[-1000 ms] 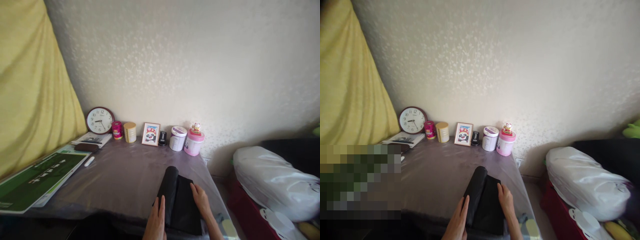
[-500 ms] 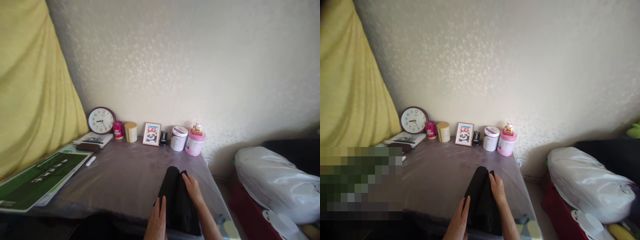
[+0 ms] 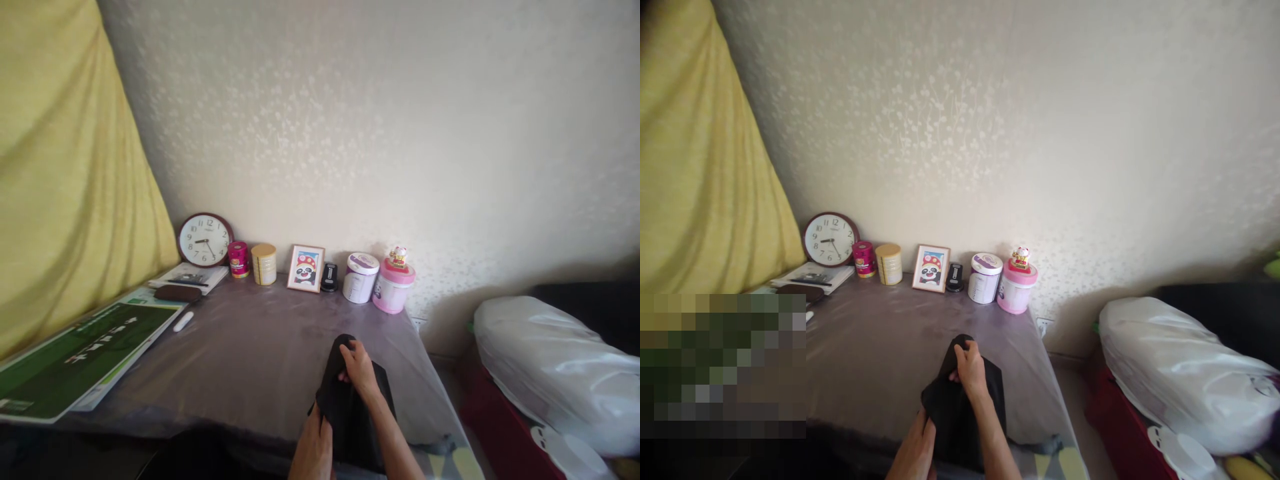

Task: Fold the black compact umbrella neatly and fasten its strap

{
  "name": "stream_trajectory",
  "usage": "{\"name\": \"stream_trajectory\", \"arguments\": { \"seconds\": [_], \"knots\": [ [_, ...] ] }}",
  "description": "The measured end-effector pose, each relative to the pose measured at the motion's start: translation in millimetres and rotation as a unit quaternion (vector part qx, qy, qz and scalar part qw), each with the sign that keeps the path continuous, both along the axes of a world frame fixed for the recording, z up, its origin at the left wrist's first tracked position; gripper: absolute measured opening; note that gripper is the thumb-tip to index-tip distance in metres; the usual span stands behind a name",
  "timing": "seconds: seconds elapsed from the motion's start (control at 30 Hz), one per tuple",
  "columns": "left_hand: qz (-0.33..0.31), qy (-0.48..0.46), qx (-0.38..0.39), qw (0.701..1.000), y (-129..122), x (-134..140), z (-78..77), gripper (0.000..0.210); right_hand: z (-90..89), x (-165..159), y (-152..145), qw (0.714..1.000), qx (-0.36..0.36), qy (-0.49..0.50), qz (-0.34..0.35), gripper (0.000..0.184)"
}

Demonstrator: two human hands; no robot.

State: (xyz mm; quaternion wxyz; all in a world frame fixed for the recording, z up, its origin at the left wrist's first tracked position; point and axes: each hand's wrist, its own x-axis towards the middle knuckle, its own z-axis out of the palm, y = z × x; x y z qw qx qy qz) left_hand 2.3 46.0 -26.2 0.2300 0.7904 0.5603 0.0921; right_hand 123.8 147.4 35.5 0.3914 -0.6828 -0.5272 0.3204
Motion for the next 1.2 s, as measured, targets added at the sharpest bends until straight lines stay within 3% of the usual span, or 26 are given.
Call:
{"name": "stream_trajectory", "arguments": {
  "seconds": [0.17, 0.3, 0.43, 0.53, 0.6, 0.73, 0.9, 1.03, 1.2],
  "knots": [
    [0.005, -0.016, -0.019, 1.0, 0, -5, 4.0, 0.088, -1.6, -2, -3, 0.998, -0.001, 0.041, 0.045, 0.025],
    [-0.019, -0.042, 0.006, 0.999, -3, -17, -11.3, 0.084, -3.1, -1, -4, 0.997, 0.016, 0.011, 0.076, 0.021],
    [0.045, -0.053, 0.082, 0.994, -11, -28, -19.1, 0.071, -0.4, -2, -7, 0.996, 0.017, -0.022, 0.079, 0.021],
    [0.066, -0.043, 0.155, 0.985, -13, -30, -2.8, 0.049, 3.1, -4, -11, 0.995, 0.03, -0.054, 0.078, 0.022],
    [0.013, -0.05, 0.191, 0.98, -9, -28, 12.4, 0.042, 4.8, -6, -14, 0.993, 0.045, -0.073, 0.081, 0.022],
    [-0.069, -0.053, 0.194, 0.977, 1, -19, 25.0, 0.063, 5.7, -7, -18, 0.988, 0.074, -0.101, 0.091, 0.021],
    [-0.049, -0.042, 0.128, 0.99, 6, -7, -3.6, 0.076, 8.2, -8, -32, 0.976, 0.112, -0.133, 0.128, 0.022],
    [-0.002, -0.033, 0.163, 0.986, 3, 1, -27.1, 0.077, 9.0, -4, -54, 0.944, 0.2, -0.172, 0.201, 0.025],
    [0.022, -0.027, 0.148, 0.988, 1, 7, -31.2, 0.079, -2.3, 6, -52, 0.906, 0.257, -0.222, 0.253, 0.027]
  ]
}}
